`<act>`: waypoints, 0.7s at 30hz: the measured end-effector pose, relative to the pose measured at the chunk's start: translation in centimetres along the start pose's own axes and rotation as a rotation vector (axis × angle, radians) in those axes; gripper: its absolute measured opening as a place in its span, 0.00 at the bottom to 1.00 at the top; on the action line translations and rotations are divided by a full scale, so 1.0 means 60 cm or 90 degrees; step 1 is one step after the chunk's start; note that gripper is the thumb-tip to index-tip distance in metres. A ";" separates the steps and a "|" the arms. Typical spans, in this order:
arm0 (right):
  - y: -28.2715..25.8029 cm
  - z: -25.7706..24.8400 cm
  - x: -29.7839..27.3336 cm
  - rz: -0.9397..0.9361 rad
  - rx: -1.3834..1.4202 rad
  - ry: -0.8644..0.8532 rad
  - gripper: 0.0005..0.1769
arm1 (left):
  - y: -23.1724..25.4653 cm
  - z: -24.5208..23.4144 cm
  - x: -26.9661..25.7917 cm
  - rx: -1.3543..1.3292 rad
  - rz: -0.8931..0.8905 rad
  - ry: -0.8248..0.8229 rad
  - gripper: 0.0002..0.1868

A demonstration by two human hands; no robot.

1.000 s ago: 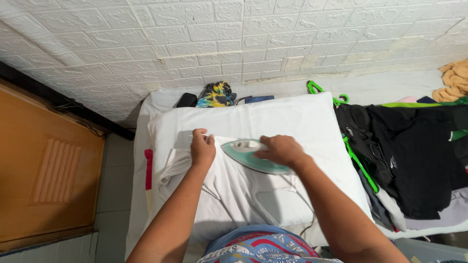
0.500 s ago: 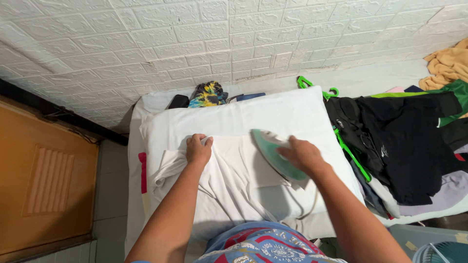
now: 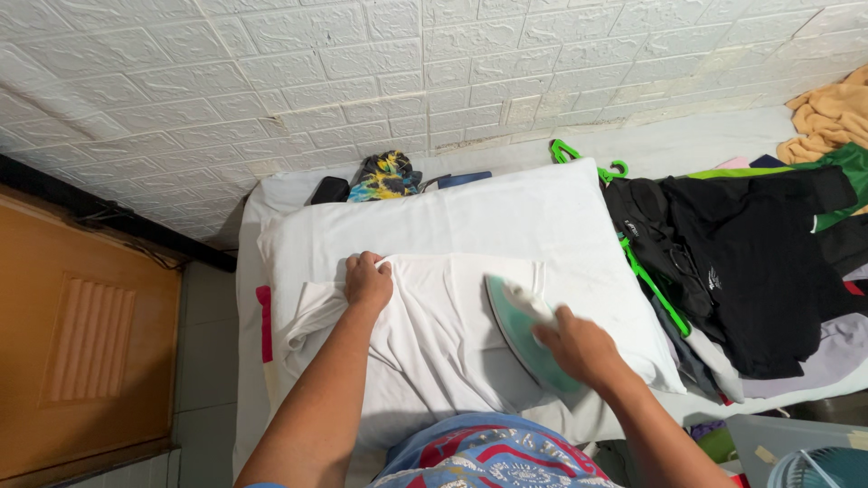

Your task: The person irons a white t-shirt on a padded surface using a green electric iron. They repeatedly smooth the fabric, lift and reposition the shirt, and iron different sections including the sleeves and body.

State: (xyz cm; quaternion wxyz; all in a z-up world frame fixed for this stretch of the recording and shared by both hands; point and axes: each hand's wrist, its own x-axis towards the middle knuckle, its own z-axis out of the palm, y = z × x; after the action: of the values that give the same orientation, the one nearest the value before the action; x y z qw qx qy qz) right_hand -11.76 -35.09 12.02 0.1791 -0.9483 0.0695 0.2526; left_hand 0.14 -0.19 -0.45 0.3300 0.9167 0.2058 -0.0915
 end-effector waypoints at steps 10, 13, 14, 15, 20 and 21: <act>-0.122 -0.023 0.064 -0.025 0.396 -0.103 0.23 | -0.010 0.009 0.018 -0.009 0.006 0.015 0.21; -0.118 0.005 -0.004 -0.017 0.303 -0.111 0.21 | -0.008 0.007 0.019 -0.005 -0.013 0.001 0.20; -0.115 0.015 -0.028 -0.009 0.301 -0.107 0.21 | -0.006 0.003 0.019 -0.005 -0.021 -0.005 0.20; -0.111 0.021 -0.041 0.004 0.287 -0.102 0.22 | -0.002 0.002 0.017 -0.007 -0.030 -0.013 0.20; -0.099 0.063 -0.030 -0.062 0.173 0.044 0.24 | 0.016 -0.004 0.005 0.021 -0.058 -0.032 0.21; -0.099 0.066 -0.019 -0.053 0.171 0.052 0.24 | 0.018 -0.006 0.003 0.026 -0.056 -0.034 0.21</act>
State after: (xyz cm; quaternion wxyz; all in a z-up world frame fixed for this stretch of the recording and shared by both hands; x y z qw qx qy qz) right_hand -13.22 -28.06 11.24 0.3116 -0.9273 0.0706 0.1947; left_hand 0.80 -0.63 0.36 0.3122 0.9105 0.2352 -0.1349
